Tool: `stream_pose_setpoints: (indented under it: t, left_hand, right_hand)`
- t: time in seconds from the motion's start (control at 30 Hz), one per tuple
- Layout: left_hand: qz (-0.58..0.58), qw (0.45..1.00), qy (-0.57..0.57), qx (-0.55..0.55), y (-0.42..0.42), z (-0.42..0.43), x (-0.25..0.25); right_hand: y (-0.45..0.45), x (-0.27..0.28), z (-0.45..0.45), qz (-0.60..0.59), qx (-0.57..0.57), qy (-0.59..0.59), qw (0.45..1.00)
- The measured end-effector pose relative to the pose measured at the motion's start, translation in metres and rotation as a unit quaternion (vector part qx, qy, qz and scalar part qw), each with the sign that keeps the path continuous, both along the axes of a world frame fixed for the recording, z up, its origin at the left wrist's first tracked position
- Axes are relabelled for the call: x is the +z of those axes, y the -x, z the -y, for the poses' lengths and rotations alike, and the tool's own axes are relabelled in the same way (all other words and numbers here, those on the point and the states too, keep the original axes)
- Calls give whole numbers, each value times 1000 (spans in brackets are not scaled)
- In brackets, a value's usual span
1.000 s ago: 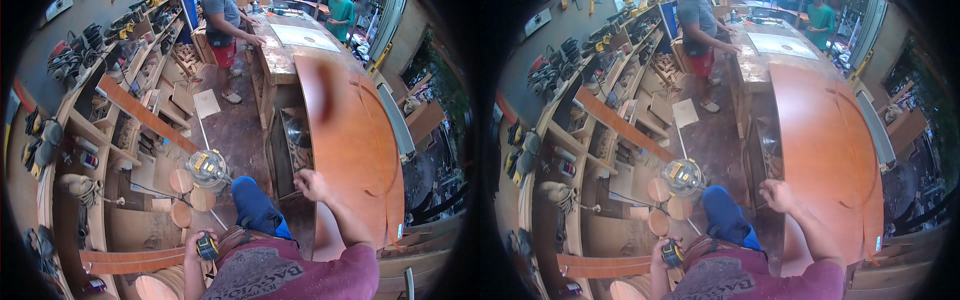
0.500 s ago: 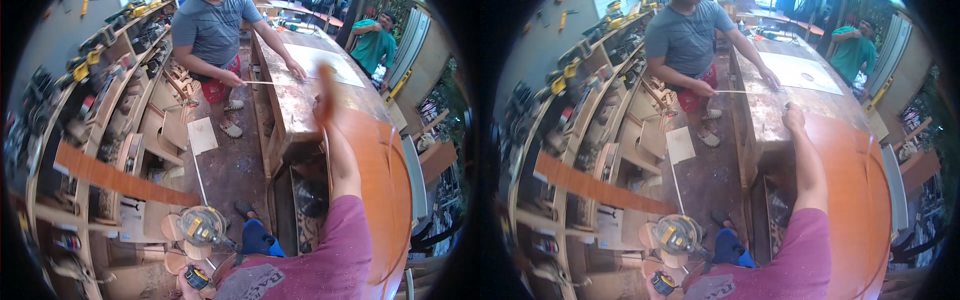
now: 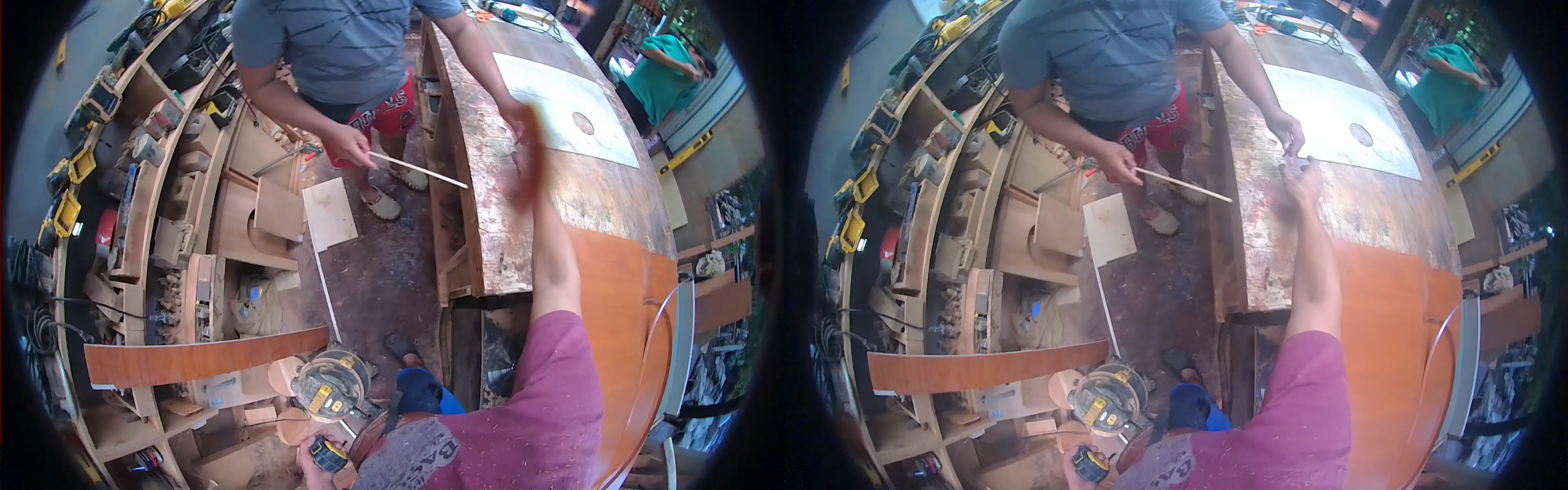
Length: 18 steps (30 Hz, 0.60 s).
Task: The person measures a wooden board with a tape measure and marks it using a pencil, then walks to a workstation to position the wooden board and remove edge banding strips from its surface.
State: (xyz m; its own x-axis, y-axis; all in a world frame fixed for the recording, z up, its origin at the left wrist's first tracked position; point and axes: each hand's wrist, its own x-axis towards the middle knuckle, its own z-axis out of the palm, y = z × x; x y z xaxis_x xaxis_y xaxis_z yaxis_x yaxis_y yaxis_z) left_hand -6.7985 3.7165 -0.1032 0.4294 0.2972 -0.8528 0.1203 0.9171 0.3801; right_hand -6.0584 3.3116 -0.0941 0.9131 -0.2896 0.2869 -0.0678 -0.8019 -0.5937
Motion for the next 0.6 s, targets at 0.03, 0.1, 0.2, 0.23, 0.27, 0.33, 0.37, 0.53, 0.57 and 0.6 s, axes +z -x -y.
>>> stream_pose_setpoints:
  t: [0.03, 0.1, 0.2, 0.23, 0.27, 0.33, 0.37, 0.53, 0.57, 0.6]
  left_hand:
    - [0, 1000, 1, 1, -7, 2, 1]
    - [30, 999, -12, -10, -28, 3, 15]
    - [91, 995, 34, 20, -45, 6, 24]
    - [65, 998, 7, 14, -51, 7, 31]
    - [35, 999, -17, 10, -55, 6, 36]
    - [34, 999, -10, 21, -44, 3, 27]
    - [37, 998, 0, 44, -38, 5, 27]
    - [3, 998, 27, 60, -22, 10, 18]
    - [3, 998, 27, 61, -16, 15, 13]
    - [4, 998, 26, 62, -11, 19, 9]
  right_hand:
    - [-18, -27, 4, 38, 2, -28, 999]
    - [-16, -2, -24, 48, 55, -213, 974]
    - [-19, 0, -37, 5, 56, -496, 867]
    - [-36, -11, -17, -84, 45, -392, 915]
    - [-51, -31, -12, -64, 62, -477, 874]
    - [-40, -19, -22, -22, 85, -481, 872]
    - [-30, -13, -25, -31, 103, -478, 872]
    - [31, -14, -54, -43, 53, -537, 841]
    - [45, -22, -57, -66, 101, -545, 830]
    - [63, -19, -71, -89, 147, -553, 815]
